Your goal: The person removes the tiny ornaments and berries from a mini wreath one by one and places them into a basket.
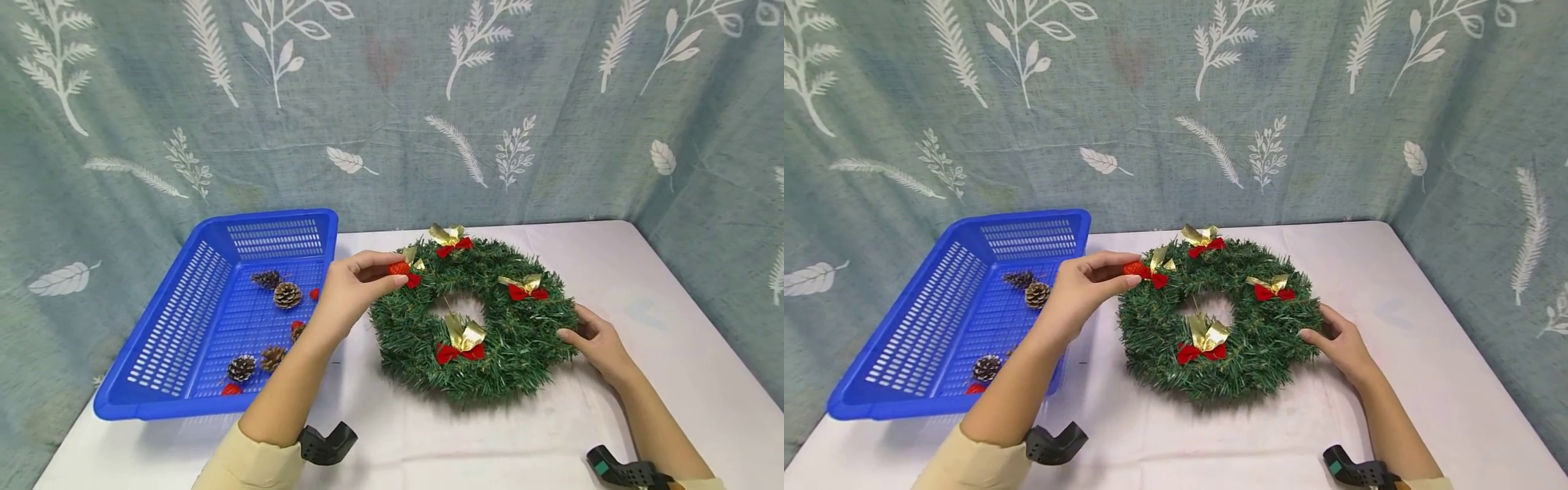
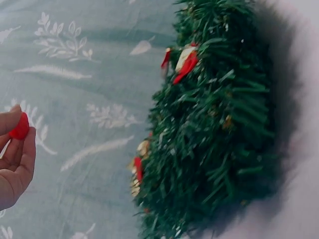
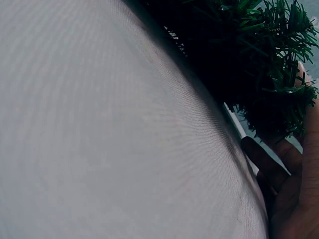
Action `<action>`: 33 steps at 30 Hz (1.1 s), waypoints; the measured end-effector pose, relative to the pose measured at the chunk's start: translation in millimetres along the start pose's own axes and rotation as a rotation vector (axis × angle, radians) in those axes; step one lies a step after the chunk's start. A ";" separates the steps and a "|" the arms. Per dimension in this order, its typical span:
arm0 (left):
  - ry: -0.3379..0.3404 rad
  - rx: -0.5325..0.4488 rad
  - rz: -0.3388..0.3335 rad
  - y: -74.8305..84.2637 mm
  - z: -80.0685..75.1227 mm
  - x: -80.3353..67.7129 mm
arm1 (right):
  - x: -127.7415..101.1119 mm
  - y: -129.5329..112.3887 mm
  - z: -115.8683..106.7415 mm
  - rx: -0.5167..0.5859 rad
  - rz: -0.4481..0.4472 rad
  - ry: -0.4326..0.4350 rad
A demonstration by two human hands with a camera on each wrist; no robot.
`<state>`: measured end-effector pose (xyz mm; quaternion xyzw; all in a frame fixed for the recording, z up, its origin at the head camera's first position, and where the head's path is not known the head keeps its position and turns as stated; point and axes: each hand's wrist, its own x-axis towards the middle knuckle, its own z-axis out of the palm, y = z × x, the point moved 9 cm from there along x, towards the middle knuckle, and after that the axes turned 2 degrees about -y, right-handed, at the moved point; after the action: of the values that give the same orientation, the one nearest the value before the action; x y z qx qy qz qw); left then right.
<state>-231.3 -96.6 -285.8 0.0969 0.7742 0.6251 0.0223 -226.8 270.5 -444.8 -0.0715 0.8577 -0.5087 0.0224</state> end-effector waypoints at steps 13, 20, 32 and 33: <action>-0.044 0.067 -0.090 10.4 -49.0 -3.5 | -0.2 2.1 0.4 0.010 0.013 -0.015; -0.161 0.131 -0.080 17.6 -67.9 -2.9 | -0.8 0.2 -0.6 -0.008 0.003 -0.008; -0.273 0.159 -0.052 12.5 -110.3 6.3 | -0.2 1.4 -0.1 0.005 0.008 -0.010; -0.279 0.171 -0.046 13.2 -114.1 6.5 | -0.1 1.7 -0.1 0.001 0.009 -0.010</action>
<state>-253.8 -202.7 -247.6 0.1665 0.8159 0.5368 0.1358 -227.0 271.4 -446.2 -0.0703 0.8575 -0.5087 0.0291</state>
